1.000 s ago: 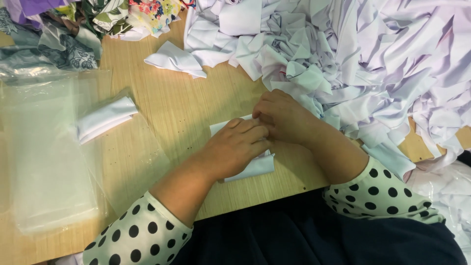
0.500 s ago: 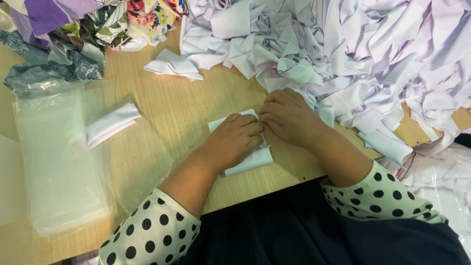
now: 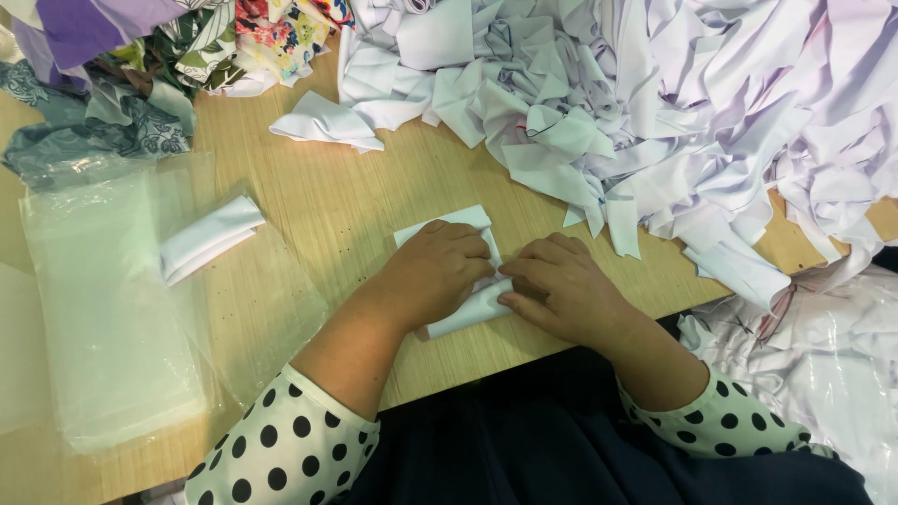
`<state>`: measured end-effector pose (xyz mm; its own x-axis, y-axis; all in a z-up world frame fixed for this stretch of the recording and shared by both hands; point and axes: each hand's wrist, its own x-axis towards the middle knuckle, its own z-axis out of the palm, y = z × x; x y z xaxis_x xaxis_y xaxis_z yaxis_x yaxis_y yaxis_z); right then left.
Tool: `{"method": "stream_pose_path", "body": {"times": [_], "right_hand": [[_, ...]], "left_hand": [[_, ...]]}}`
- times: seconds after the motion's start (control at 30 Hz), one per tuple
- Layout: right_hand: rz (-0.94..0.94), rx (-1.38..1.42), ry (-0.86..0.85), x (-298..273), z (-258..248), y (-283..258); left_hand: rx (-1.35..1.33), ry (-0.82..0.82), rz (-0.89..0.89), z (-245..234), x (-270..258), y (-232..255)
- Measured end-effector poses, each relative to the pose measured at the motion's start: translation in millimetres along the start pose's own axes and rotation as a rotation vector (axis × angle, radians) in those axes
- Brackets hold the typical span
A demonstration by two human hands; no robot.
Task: Folding white fabric strips and placing them into clear plastic bags for packaging.
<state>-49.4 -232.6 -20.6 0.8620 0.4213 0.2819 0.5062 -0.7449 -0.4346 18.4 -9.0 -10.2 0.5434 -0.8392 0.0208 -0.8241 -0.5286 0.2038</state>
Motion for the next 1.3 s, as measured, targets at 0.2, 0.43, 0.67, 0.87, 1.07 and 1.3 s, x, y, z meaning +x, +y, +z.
{"method": "stream_pose_path", "body": {"times": [0.2,0.43,0.67,0.87,1.07,1.3], "right_hand": [[0.023,-0.049,0.009,-1,7,2],[0.018,-0.06,0.045,1,15,5],[-0.137,-0.139,0.147,-5,21,8],[-0.319,-0.142,0.065,-1,-3,-7],[-0.342,-0.194,-0.043,2,-11,-2],[-0.393,-0.267,-0.159,5,-17,-4]], "left_hand": [[-0.1,-0.072,-0.059,-27,-3,11],[-0.185,-0.087,-0.094,-27,-4,10],[-0.186,-0.091,-0.106,-26,-2,9],[-0.209,-0.083,-0.107,-25,-2,6],[-0.32,-0.096,-0.147,-39,-4,8],[-0.334,-0.099,-0.136,-42,-6,9]]}}
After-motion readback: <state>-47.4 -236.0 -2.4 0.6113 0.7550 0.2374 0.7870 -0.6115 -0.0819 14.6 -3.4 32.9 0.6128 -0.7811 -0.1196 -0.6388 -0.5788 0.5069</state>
